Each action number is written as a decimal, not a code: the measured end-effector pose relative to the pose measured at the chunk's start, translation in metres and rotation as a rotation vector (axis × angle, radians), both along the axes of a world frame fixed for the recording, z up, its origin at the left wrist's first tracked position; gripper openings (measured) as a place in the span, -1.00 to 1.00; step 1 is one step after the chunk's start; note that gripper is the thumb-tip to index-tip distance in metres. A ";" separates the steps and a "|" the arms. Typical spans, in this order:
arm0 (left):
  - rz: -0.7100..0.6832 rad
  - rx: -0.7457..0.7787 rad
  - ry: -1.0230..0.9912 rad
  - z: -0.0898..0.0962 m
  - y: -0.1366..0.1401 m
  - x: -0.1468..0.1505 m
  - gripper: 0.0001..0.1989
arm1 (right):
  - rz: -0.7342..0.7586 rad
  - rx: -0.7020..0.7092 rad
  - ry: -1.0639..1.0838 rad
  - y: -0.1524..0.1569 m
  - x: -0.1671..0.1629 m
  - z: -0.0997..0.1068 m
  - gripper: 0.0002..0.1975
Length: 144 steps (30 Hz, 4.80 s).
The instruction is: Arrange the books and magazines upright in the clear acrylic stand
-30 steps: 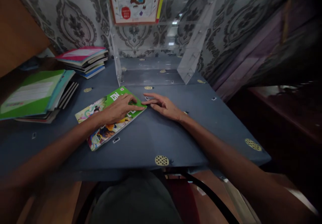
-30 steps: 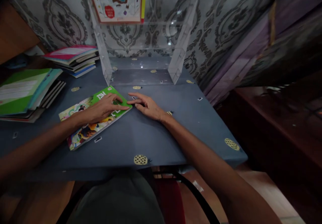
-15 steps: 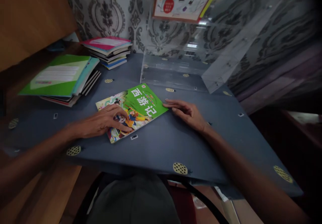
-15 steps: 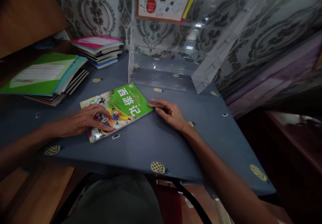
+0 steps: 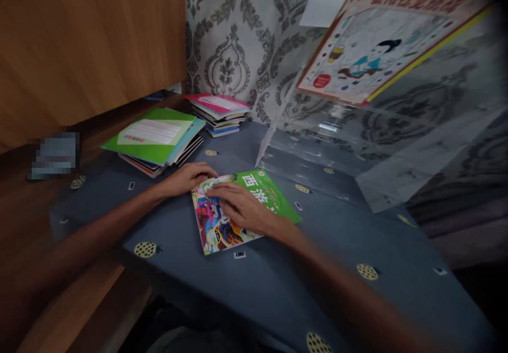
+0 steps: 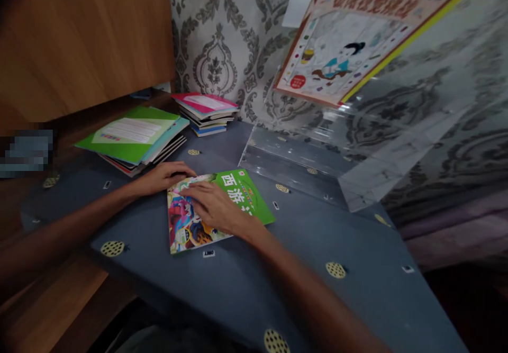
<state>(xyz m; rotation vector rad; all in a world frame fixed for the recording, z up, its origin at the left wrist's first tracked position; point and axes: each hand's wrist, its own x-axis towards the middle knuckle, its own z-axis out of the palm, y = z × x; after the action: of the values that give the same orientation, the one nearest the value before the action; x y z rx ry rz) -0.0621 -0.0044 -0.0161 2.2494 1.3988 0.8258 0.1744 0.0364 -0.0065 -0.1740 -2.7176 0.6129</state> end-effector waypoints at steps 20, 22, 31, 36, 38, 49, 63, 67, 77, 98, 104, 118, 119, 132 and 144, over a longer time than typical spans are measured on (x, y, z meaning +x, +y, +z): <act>-0.001 0.020 -0.002 -0.007 -0.002 -0.006 -0.66 | 0.119 -0.205 0.115 -0.080 0.065 -0.008 -0.60; 0.020 0.017 -0.002 -0.007 -0.003 -0.005 -0.64 | 0.056 -0.216 0.118 -0.077 0.082 -0.010 -0.60; 0.063 0.014 0.068 -0.001 -0.004 -0.003 -0.59 | -0.400 -0.656 0.289 -0.037 0.151 -0.010 -0.69; 0.075 0.000 0.205 0.008 0.003 0.012 -0.51 | -0.525 -0.572 0.342 0.004 0.140 -0.001 -0.65; 0.094 0.009 0.256 0.008 0.006 0.025 -0.45 | -0.547 -0.446 0.318 0.026 0.123 -0.001 -0.68; 0.153 0.124 0.367 -0.010 0.010 0.052 -0.46 | -0.391 -0.147 0.045 0.076 0.088 -0.036 -0.57; 0.204 0.081 0.477 -0.003 0.006 0.056 -0.48 | -0.544 -0.039 -0.050 -0.001 0.131 -0.030 -0.48; 0.223 0.043 0.523 0.008 0.007 0.065 -0.52 | -0.593 0.033 -0.059 -0.020 0.140 -0.027 -0.51; 0.201 -0.310 0.216 0.031 0.034 0.068 -0.50 | -0.713 -0.089 0.012 -0.023 0.149 -0.037 -0.56; 0.142 -0.822 -1.088 0.026 0.005 0.085 -0.57 | -0.824 -0.929 0.633 -0.019 0.143 -0.034 -0.19; 0.167 -0.764 -1.184 0.026 -0.002 0.098 -0.59 | -0.537 -1.404 0.665 -0.027 0.132 -0.014 -0.46; 0.188 -0.769 -1.253 0.016 -0.010 0.108 -0.50 | -0.426 -1.527 0.694 -0.030 0.137 -0.012 -0.45; 0.181 -0.768 -1.245 0.016 -0.010 0.108 -0.50 | -0.427 -1.527 0.697 -0.030 0.137 -0.012 -0.45; 0.114 -0.799 -1.344 0.012 -0.013 0.111 -0.46 | -0.378 -1.574 0.713 -0.028 0.137 -0.017 -0.42; 0.134 -0.813 -1.322 0.011 -0.012 0.112 -0.47 | -0.385 -1.570 0.717 -0.027 0.136 -0.019 -0.47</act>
<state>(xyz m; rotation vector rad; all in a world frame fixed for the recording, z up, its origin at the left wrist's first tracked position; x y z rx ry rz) 0.0504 -0.0164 -0.0048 0.6591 0.8901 1.1425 0.3104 0.0092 -0.0257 -0.6365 -0.9953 1.9813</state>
